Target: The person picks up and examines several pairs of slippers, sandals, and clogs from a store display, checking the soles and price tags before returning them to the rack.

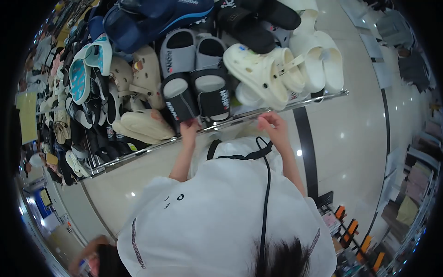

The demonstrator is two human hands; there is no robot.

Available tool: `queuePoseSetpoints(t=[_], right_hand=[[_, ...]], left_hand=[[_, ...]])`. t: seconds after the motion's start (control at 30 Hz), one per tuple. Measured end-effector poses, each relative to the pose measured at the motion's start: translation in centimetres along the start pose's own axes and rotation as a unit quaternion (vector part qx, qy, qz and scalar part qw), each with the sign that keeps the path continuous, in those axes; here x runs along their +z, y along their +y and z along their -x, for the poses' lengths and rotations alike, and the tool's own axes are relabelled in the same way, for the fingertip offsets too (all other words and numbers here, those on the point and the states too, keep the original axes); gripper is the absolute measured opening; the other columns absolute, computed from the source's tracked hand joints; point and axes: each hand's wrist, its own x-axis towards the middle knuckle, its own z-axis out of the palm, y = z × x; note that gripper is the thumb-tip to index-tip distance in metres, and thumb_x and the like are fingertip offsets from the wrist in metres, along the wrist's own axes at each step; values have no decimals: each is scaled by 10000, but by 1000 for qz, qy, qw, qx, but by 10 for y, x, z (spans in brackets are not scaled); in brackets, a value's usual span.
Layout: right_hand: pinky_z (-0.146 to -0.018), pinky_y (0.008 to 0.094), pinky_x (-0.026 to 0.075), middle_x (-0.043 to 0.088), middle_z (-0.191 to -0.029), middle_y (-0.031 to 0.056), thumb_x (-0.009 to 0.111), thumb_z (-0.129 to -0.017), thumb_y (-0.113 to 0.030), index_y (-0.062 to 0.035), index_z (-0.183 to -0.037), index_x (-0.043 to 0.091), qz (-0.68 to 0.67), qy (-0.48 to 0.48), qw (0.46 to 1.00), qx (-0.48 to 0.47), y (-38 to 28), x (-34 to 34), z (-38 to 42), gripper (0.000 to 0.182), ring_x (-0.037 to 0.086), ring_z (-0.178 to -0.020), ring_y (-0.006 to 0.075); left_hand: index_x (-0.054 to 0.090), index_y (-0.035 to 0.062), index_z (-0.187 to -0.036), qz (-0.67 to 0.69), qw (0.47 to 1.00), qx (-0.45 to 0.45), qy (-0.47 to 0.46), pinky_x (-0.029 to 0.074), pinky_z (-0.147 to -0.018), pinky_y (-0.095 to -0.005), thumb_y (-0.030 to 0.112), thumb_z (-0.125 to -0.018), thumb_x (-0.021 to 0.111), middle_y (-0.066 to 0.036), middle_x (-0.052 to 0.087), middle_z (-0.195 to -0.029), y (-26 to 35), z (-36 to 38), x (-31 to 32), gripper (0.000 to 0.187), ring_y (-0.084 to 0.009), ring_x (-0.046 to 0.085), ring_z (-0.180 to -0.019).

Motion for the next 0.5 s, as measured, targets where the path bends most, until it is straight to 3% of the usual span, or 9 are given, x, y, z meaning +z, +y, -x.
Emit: queuePoseSetpoints(t=[0.03,0.1,0.13,0.2,0.27,0.33,0.4,0.47,0.5], right_hand=[[-627,206,444,606,-713,33,575,-802,-82,-5,-857,577,-24,0,1000,14,-4,-24,-4,95,575,-680,87],[-656,206,430,601,-736,39,564,-814,-91,5,-876,565,0,42,999,-5,-8,-65,-18,114,562,-694,82],[-664,206,427,596,-736,37,563,-814,-92,7,-881,561,10,76,997,-14,-16,-82,-26,119,557,-701,81],[-668,208,427,592,-758,37,562,-812,-88,8,-895,554,29,81,996,-22,-16,-116,-50,127,556,-716,85],[-673,211,427,588,-779,37,561,-810,-83,9,-909,547,40,82,995,-28,-16,-137,-74,136,555,-732,89],[-691,219,430,586,-851,40,569,-796,-72,1,-964,529,106,83,985,-108,-14,-145,-97,188,554,-771,101],[-710,238,438,579,-928,63,583,-775,-58,-14,-1023,506,112,66,985,-114,-20,-140,-117,264,557,-807,122],[-725,265,450,578,-936,83,608,-749,-72,-11,-1047,495,128,25,982,-136,-13,-133,-143,324,565,-816,155],[-799,307,435,544,-1028,121,645,-718,-101,-4,-1084,469,173,-22,980,-100,-8,-132,-152,417,541,-902,211]], left_hand=[[521,-4,-824,-65,996,-1,65,427,-635,-265,50,-774,561,-49,557,-723,20,10,7,84,-145,543,-670],[501,-21,-908,-187,964,68,177,413,-709,-270,44,-777,547,-74,540,-828,-3,11,5,154,-154,514,-764],[501,-21,-908,-186,963,63,184,413,-709,-270,44,-777,547,-74,540,-828,-4,19,9,154,-154,514,-764],[446,-29,-980,-113,940,96,306,372,-767,-308,98,-789,554,-128,462,-968,-3,33,23,253,-187,444,-868],[445,-29,-988,-144,912,83,374,367,-775,-310,120,-788,564,-128,448,-987,21,55,50,277,-192,435,-891],[444,-30,-996,-179,877,69,440,363,-782,-311,143,-787,574,-128,434,-1007,48,74,81,301,-196,427,-914],[439,-28,-1021,-85,938,124,312,368,-781,-315,201,-770,612,-120,428,-1021,69,84,121,381,-207,425,-946],[398,-22,-1088,-88,975,125,162,369,-802,-322,251,-733,660,-111,419,-1039,91,83,162,519,-218,424,-975],[358,-21,-1122,-82,985,113,105,367,-824,-329,250,-705,689,-122,415,-1060,94,78,180,598,-218,424,-997]])
